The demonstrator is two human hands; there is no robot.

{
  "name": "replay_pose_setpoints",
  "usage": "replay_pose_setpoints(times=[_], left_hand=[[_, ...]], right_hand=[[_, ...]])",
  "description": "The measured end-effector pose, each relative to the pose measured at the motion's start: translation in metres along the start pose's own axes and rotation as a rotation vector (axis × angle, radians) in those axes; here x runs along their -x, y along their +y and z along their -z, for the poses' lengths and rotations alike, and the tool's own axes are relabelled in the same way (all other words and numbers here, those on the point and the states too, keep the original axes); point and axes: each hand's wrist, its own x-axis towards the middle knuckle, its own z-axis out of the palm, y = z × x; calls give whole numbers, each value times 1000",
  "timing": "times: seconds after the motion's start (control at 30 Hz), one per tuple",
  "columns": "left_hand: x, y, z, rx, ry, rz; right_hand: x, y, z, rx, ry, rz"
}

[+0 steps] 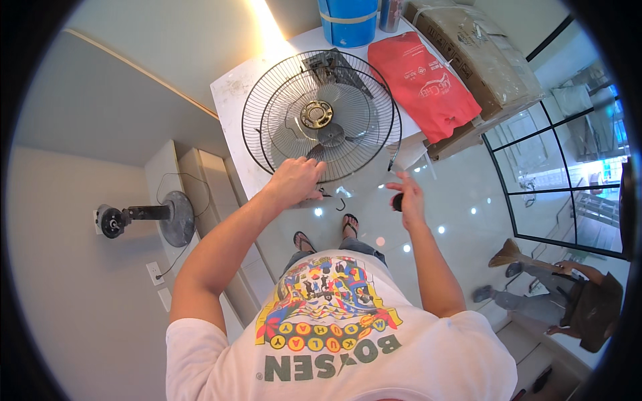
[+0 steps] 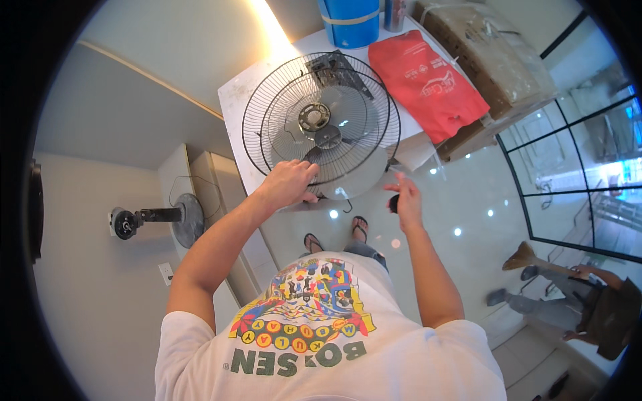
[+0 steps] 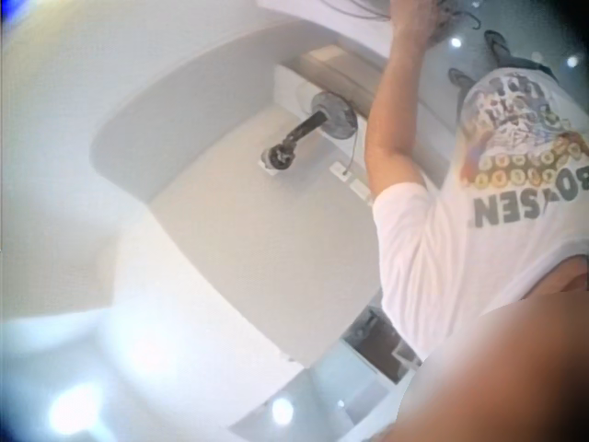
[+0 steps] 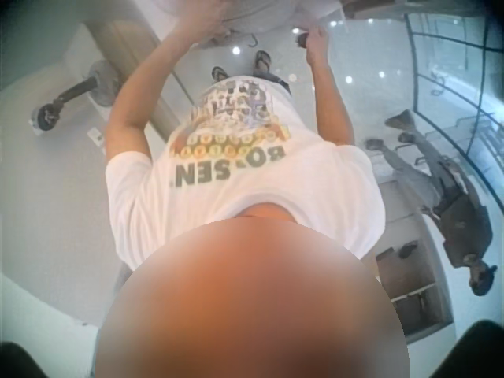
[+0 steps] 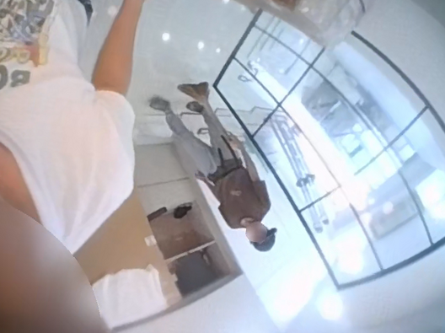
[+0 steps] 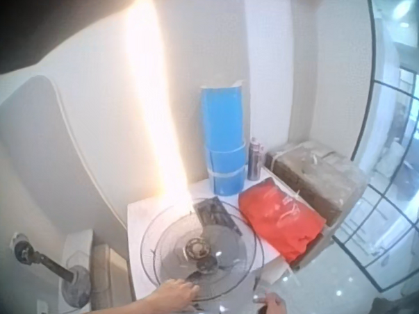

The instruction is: The person disassembles a standing fan, removes the front grille and blades, and washes the parts under running water in a bathroom. The person then carries the cleaned parts back to the original room and places them on a table.

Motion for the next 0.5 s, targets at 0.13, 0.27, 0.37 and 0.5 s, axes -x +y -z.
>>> replay_pose_setpoints(times=[0.13, 0.27, 0.37, 0.5], left_hand=[[-5, -7, 10, -20, 97, -44], [-10, -26, 48, -74, 260, -3], [-12, -33, 77, -15, 401, 46], [-5, -46, 116, 18, 524, 120]], right_hand=[[-2, -42, 1, 143, 71, 156], [-33, -69, -31, 192, -14, 248], [-68, -79, -55, 124, -92, 262], [-107, -69, -80, 503, -63, 412]])
